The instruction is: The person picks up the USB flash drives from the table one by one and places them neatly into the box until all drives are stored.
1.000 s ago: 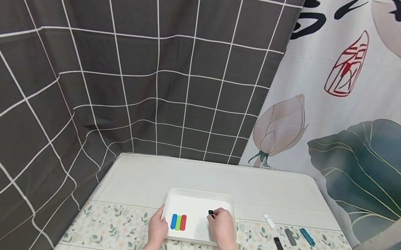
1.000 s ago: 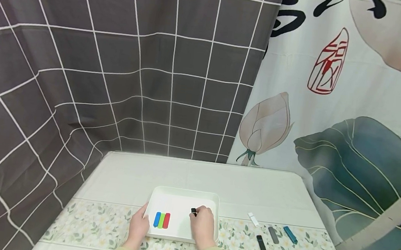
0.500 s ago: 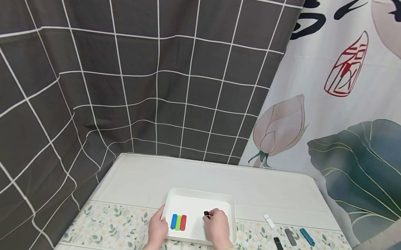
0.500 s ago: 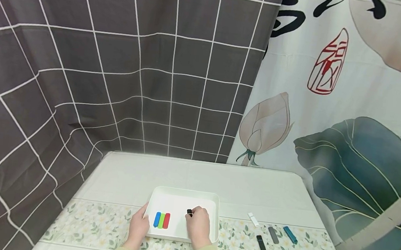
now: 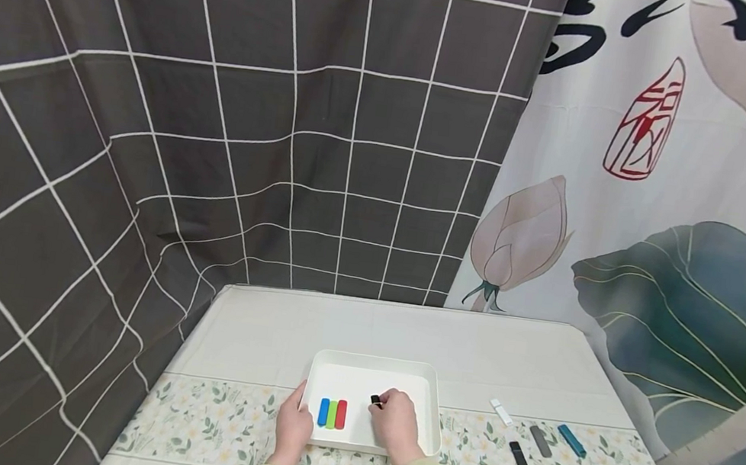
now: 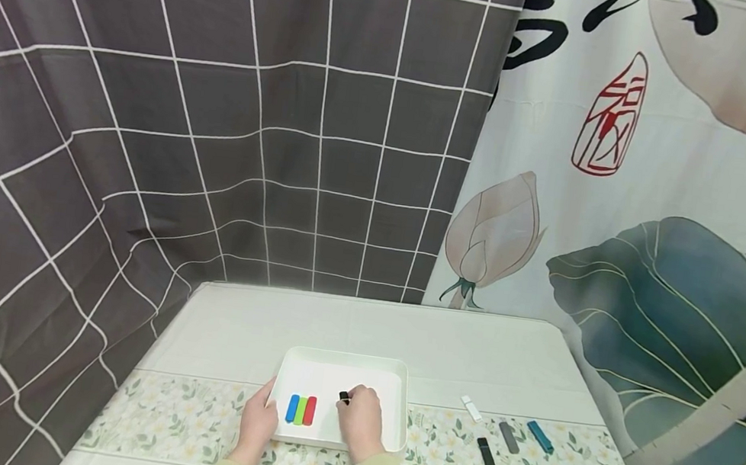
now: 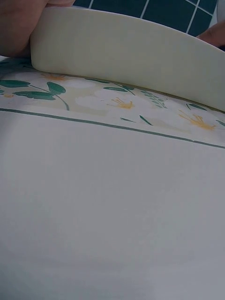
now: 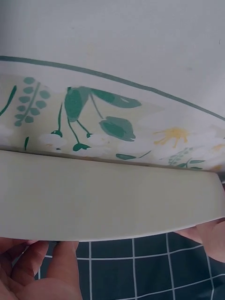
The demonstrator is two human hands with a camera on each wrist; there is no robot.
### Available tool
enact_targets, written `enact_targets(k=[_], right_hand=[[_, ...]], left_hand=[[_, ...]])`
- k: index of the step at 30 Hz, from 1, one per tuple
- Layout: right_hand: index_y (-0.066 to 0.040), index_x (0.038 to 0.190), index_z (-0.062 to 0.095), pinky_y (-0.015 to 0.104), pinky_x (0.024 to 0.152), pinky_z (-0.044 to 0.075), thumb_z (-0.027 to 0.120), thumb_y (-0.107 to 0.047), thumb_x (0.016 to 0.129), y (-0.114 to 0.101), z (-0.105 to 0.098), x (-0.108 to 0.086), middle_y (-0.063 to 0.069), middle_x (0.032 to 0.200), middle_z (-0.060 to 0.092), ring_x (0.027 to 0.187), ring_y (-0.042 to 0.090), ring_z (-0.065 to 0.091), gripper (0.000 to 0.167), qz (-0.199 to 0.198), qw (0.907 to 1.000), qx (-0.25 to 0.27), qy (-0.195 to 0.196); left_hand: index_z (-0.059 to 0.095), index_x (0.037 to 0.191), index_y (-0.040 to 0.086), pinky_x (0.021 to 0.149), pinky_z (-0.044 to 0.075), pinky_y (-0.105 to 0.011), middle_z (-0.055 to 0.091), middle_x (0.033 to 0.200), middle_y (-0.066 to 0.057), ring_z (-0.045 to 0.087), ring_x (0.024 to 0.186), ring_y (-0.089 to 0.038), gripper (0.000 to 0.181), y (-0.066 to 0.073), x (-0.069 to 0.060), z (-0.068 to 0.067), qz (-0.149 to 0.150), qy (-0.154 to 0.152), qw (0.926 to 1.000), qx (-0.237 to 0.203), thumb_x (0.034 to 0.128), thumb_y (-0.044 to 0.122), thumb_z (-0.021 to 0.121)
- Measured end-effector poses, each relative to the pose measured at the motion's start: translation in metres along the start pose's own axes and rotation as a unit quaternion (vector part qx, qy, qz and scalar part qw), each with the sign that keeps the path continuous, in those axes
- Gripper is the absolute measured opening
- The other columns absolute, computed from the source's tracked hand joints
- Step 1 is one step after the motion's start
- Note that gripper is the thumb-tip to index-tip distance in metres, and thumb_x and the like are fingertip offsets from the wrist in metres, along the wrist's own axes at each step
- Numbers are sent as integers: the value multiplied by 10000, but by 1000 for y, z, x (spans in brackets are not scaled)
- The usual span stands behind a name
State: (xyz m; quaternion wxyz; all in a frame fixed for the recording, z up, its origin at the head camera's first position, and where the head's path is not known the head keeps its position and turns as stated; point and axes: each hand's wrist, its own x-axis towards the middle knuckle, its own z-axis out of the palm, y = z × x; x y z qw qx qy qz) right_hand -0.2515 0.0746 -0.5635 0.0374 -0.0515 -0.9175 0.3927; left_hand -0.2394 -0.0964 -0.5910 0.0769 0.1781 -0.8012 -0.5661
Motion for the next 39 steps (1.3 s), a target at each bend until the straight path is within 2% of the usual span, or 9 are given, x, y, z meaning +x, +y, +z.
enact_targets(k=[9, 21, 33, 39], right_hand=[[40, 933, 704, 404, 715, 647, 766, -59, 875, 0, 6, 0, 112, 853, 691, 814, 230, 689, 130, -69, 9999, -84, -76], [46, 921, 699, 455, 800, 655, 771, -51, 860, 2, 17, 4, 154, 897, 709, 881, 297, 713, 135, -85, 9992, -339, -185], [49, 885, 689, 463, 784, 644, 799, -41, 827, 2, 28, 7, 146, 850, 689, 842, 291, 696, 153, -399, 9977, -504, -202], [53, 891, 682, 472, 792, 642, 801, -32, 828, -1, 29, 4, 150, 858, 677, 843, 293, 689, 159, -417, 9974, -536, -248]], left_hand=[[455, 1494, -68, 1222, 369, -611, 467, 1542, -288, 391, 1457, -508, 551, 1, 0, 1, -57, 5, 10000, 10, 947, -116, 418], [457, 1489, -79, 1221, 372, -614, 470, 1538, -296, 391, 1455, -514, 528, 1, -2, 0, -32, 23, 10000, -34, 963, -106, 423], [443, 1497, -79, 1209, 386, -618, 461, 1539, -303, 391, 1449, -523, 528, 1, -1, 2, -26, 4, 10000, -11, 970, -99, 413], [439, 1504, -71, 1209, 384, -622, 457, 1544, -301, 387, 1451, -524, 533, 0, -2, 1, -39, -31, 10000, -3, 972, -99, 418]])
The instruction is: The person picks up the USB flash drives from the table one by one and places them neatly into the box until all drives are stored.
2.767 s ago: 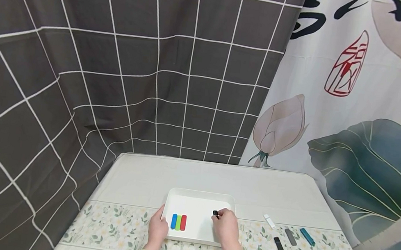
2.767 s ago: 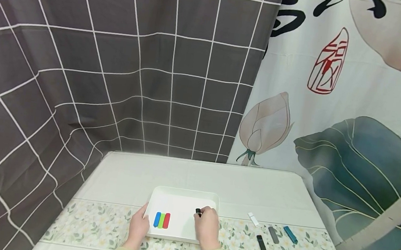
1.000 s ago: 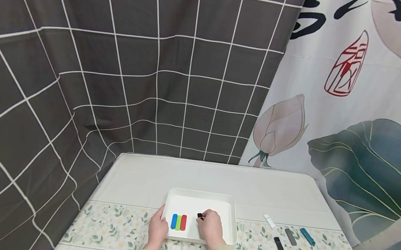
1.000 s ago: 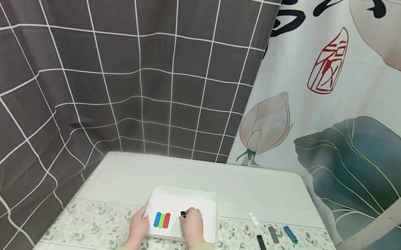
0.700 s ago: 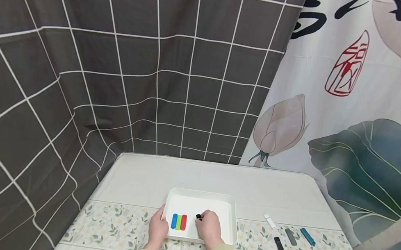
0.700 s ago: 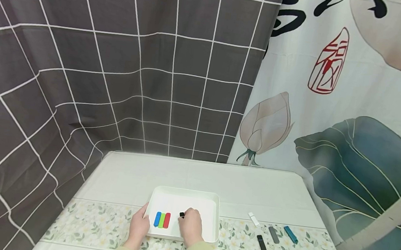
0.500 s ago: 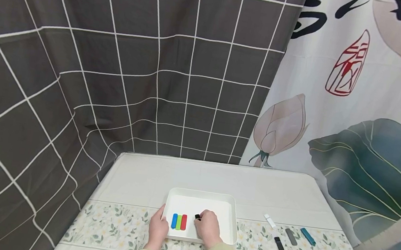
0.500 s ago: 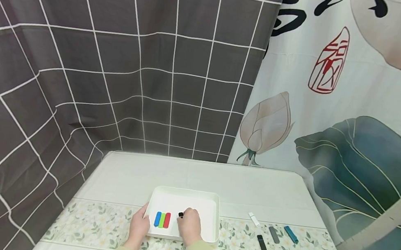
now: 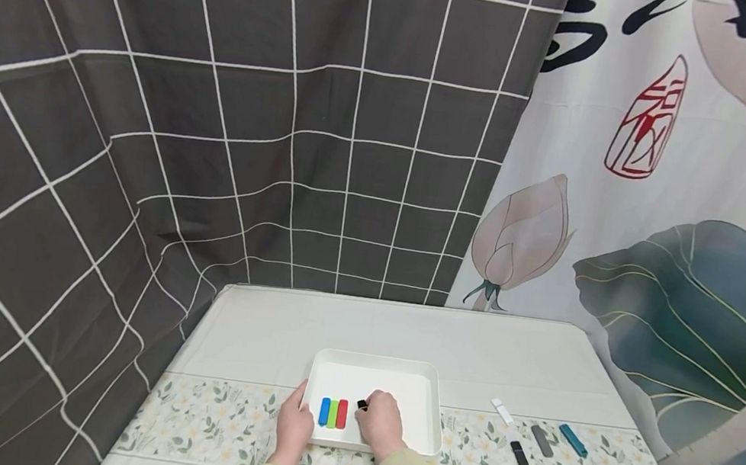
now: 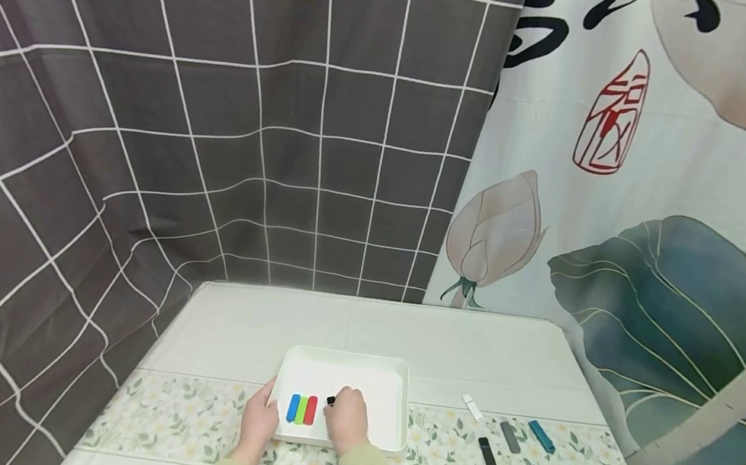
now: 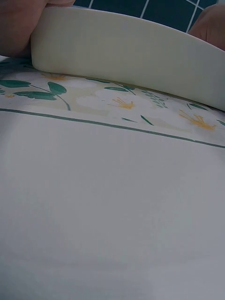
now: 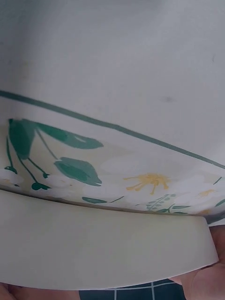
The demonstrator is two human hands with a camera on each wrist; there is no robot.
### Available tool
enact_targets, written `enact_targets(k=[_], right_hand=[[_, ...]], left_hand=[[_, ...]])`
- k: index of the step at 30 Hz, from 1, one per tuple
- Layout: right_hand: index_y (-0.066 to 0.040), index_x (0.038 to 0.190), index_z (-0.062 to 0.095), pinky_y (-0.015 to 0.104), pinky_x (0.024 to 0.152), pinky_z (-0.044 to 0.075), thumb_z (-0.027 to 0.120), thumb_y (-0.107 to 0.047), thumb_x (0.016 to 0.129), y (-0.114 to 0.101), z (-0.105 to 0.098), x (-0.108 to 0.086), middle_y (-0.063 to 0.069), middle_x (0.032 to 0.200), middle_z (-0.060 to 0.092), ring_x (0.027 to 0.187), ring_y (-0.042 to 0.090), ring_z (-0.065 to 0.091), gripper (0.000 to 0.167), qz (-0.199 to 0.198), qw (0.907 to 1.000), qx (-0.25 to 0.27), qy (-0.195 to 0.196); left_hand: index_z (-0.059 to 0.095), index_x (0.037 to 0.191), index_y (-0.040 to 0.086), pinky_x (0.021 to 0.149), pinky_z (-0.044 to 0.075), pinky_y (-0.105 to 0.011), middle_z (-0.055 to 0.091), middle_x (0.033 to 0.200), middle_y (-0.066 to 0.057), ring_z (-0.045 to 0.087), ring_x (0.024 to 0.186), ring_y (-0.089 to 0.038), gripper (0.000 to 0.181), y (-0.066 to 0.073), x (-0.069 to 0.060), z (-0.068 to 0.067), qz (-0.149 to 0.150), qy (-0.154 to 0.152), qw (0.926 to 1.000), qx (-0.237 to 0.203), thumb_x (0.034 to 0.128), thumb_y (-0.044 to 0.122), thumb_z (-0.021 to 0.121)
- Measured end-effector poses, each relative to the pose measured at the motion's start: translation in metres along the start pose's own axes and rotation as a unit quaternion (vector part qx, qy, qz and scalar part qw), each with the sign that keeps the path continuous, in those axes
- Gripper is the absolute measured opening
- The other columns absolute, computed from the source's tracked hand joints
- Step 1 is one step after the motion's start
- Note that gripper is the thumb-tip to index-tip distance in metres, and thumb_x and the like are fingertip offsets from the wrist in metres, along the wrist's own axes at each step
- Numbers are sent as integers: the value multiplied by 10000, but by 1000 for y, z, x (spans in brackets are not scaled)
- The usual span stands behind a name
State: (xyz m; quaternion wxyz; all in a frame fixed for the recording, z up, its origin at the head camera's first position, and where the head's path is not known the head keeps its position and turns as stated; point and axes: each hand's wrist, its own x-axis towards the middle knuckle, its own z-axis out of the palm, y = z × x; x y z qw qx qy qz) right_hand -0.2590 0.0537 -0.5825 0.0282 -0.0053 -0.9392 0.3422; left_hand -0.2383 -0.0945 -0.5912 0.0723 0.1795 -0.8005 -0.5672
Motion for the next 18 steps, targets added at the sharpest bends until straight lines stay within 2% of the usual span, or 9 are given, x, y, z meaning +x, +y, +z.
enact_targets(k=[10, 18], right_hand=[[40, 911, 658, 448, 783, 642, 803, -44, 830, -2, 5, 0, 127, 849, 637, 818, 253, 658, 187, 90, 9999, -96, -88], [32, 916, 632, 451, 763, 634, 817, -48, 819, -5, 6, -1, 129, 844, 622, 807, 259, 649, 224, 77, 9999, 14, -82]], left_hand=[[451, 1492, -82, 1220, 374, -614, 463, 1542, -299, 386, 1457, -516, 537, -3, 3, 0, 37, 57, 10000, -30, 956, -109, 421], [455, 1491, -76, 1224, 366, -617, 468, 1539, -296, 392, 1455, -514, 534, -4, 3, 0, 7, 49, 10000, 7, 959, -104, 420]])
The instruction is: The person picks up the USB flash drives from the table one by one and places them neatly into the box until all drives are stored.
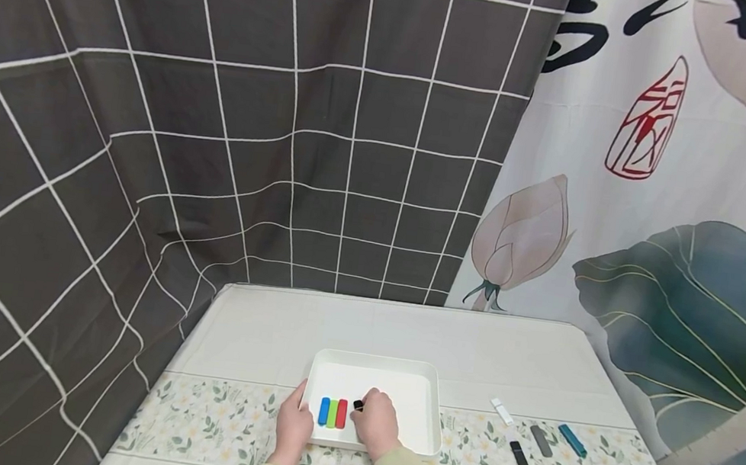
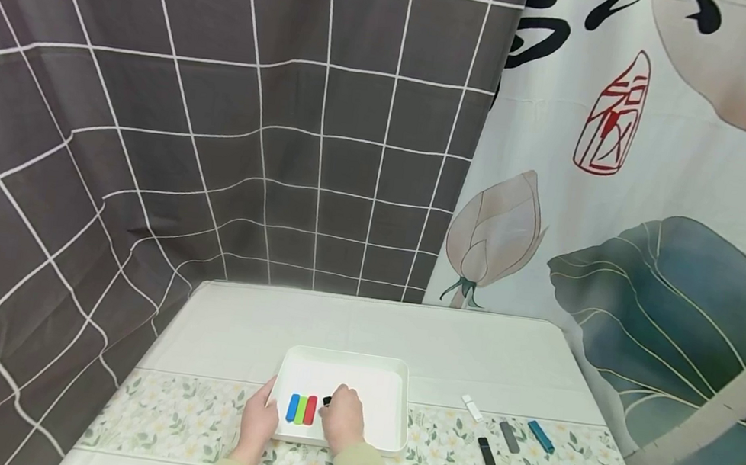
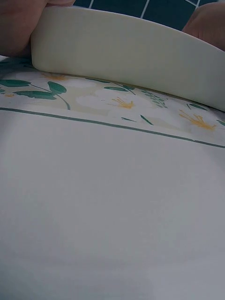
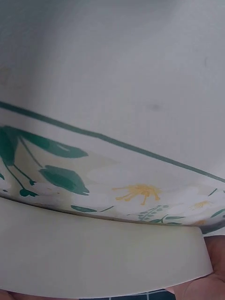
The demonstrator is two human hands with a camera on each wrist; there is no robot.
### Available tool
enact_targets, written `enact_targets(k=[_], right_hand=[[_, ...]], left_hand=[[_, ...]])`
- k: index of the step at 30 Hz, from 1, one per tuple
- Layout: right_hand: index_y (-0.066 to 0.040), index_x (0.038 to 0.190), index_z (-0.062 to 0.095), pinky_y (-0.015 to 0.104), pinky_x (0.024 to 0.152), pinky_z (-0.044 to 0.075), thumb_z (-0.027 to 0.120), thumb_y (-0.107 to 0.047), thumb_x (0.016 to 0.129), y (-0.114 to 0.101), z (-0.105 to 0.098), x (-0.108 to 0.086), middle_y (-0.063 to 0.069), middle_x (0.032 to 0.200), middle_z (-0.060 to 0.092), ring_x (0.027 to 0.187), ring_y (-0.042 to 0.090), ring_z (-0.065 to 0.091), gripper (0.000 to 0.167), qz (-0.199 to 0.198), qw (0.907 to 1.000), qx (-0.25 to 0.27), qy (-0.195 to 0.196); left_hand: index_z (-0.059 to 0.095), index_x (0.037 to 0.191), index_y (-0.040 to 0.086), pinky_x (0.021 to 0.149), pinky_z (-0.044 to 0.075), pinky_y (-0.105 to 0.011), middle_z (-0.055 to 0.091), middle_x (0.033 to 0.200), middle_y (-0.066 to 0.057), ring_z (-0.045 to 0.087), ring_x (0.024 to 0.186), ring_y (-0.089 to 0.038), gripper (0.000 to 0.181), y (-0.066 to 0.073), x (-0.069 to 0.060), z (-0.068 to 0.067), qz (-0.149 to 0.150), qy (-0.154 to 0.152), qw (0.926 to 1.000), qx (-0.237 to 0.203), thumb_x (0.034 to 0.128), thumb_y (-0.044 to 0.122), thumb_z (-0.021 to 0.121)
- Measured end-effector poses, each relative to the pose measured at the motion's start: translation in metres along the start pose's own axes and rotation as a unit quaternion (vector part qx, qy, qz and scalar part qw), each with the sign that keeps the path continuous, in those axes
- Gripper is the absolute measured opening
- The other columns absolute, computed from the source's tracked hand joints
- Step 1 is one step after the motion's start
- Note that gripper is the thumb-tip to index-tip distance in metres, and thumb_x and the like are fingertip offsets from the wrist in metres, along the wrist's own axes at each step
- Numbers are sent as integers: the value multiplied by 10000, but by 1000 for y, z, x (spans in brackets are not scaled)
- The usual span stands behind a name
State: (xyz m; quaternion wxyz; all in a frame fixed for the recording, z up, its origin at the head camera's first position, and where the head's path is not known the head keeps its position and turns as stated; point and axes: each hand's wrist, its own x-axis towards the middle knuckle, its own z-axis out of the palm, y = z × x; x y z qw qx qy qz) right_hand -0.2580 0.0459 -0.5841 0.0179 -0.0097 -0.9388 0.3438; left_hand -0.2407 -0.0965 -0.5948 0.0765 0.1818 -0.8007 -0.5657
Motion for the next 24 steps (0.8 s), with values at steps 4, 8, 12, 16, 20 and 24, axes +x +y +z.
enact_targets(k=[4, 8, 12, 16, 20, 24], right_hand=[[23, 919, 628, 444, 747, 624, 839, -73, 810, -1, 1, 0, 124, 841, 631, 800, 253, 645, 256, -14, 10000, 51, 2], [21, 910, 629, 436, 729, 619, 845, -91, 811, -1, 1, -1, 123, 836, 642, 791, 247, 646, 262, -46, 10000, 71, -20], [17, 896, 634, 404, 695, 615, 829, -90, 828, -2, 0, 0, 117, 831, 659, 769, 216, 638, 232, -33, 9999, 113, -112], [24, 891, 647, 364, 654, 607, 811, -79, 844, -3, -1, 1, 123, 828, 683, 740, 187, 624, 200, 4, 9996, 199, -206], [28, 891, 660, 356, 644, 603, 805, -77, 849, -5, -1, 1, 130, 838, 703, 739, 182, 630, 184, 23, 9995, 224, -222], [17, 885, 663, 358, 645, 602, 807, -84, 850, -6, -1, 1, 125, 842, 712, 747, 178, 641, 180, 50, 9996, 209, -205]], left_hand=[[452, 1495, -71, 1220, 365, -625, 467, 1539, -294, 393, 1452, -516, 544, 1, -1, -1, -43, -25, 10000, 3, 953, -107, 420], [460, 1483, -85, 1214, 369, -631, 476, 1524, -307, 404, 1440, -527, 541, 1, -1, -1, 48, 2, 10000, -9, 945, -117, 426], [460, 1482, -89, 1217, 367, -630, 476, 1524, -311, 403, 1441, -529, 535, 1, -2, -2, 56, 6, 10000, -28, 948, -116, 426], [458, 1485, -84, 1218, 363, -632, 473, 1526, -310, 400, 1442, -530, 534, 1, -3, -1, 31, 5, 10000, -23, 953, -112, 424], [457, 1486, -84, 1212, 367, -637, 473, 1524, -313, 405, 1436, -534, 535, 1, -3, 0, 36, 12, 10000, -11, 953, -115, 421], [450, 1493, -78, 1217, 367, -628, 467, 1533, -306, 401, 1443, -525, 537, 1, -2, 0, 15, -10, 10000, -27, 958, -115, 419]])
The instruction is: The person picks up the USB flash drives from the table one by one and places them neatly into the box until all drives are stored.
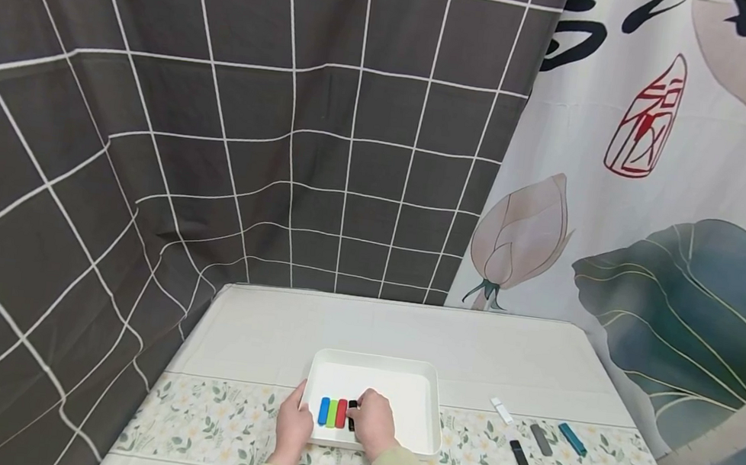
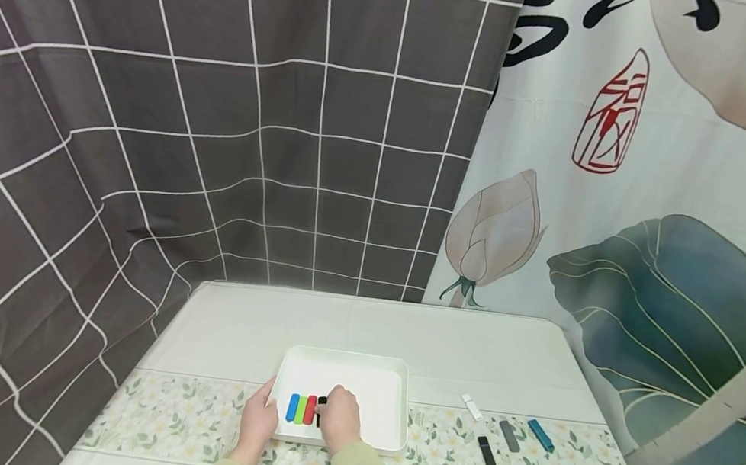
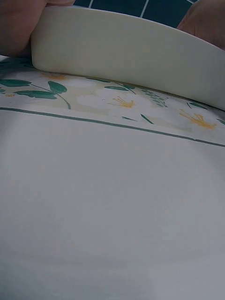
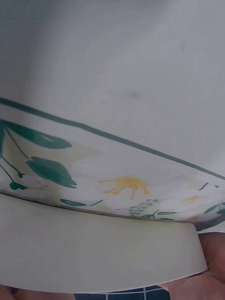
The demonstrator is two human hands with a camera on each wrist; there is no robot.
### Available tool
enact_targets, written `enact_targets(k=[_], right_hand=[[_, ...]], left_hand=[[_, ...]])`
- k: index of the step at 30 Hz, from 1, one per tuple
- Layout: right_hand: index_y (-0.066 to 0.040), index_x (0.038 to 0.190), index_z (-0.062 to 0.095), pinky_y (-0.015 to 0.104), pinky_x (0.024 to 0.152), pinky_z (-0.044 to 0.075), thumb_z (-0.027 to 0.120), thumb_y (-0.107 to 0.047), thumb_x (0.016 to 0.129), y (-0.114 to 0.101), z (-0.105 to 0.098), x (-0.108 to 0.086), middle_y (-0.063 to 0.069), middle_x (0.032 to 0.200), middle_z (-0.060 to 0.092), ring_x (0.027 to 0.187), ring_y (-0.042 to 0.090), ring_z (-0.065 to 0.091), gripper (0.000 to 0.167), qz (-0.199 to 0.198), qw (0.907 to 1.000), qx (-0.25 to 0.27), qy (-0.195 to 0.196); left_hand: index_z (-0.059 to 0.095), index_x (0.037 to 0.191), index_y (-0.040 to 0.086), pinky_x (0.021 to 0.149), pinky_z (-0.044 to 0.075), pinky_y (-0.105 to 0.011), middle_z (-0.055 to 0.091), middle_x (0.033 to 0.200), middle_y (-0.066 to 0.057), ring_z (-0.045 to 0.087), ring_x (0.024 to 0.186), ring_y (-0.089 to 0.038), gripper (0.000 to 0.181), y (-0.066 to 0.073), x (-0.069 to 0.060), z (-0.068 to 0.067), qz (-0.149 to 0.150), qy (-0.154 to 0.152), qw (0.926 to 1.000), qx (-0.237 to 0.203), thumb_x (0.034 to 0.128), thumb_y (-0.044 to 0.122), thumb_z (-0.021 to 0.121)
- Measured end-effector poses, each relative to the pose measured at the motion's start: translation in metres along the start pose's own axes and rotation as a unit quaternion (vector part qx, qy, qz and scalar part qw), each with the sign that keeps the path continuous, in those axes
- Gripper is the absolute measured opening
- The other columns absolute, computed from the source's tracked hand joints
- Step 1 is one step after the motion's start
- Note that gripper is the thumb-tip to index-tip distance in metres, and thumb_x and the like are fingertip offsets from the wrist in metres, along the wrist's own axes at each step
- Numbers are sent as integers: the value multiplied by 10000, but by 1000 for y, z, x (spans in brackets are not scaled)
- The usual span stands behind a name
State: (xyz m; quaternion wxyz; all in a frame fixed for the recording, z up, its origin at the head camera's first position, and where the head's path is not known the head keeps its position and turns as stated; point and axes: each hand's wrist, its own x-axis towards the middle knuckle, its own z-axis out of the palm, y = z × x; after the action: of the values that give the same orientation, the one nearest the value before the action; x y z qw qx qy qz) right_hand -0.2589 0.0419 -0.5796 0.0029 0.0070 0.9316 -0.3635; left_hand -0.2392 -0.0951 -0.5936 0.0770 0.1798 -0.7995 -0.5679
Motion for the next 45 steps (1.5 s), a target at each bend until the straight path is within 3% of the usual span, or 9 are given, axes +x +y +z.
enact_targets(k=[25, 32, 45], right_hand=[[17, 913, 665, 395, 700, 625, 785, -107, 885, -3, -1, 0, 144, 870, 716, 785, 214, 667, 175, 62, 9999, 109, -89], [18, 912, 678, 394, 687, 618, 771, -116, 890, 1, -4, -1, 142, 868, 725, 771, 210, 663, 165, -88, 10000, 14, 27], [-2, 934, 688, 413, 709, 612, 750, -131, 904, 4, -8, 2, 129, 891, 732, 787, 209, 656, 147, 149, 9998, 93, 123]], left_hand=[[456, 1486, -86, 1213, 366, -641, 477, 1524, -310, 405, 1438, -530, 535, 0, 2, -1, 54, -27, 10000, 34, 954, -118, 415], [460, 1482, -89, 1221, 356, -636, 478, 1524, -309, 403, 1440, -528, 534, 0, 0, -1, 42, 24, 10000, 53, 951, -119, 417], [462, 1479, -90, 1216, 361, -636, 476, 1522, -312, 402, 1438, -531, 540, 2, -1, -2, 75, 58, 9999, 45, 941, -127, 423]])
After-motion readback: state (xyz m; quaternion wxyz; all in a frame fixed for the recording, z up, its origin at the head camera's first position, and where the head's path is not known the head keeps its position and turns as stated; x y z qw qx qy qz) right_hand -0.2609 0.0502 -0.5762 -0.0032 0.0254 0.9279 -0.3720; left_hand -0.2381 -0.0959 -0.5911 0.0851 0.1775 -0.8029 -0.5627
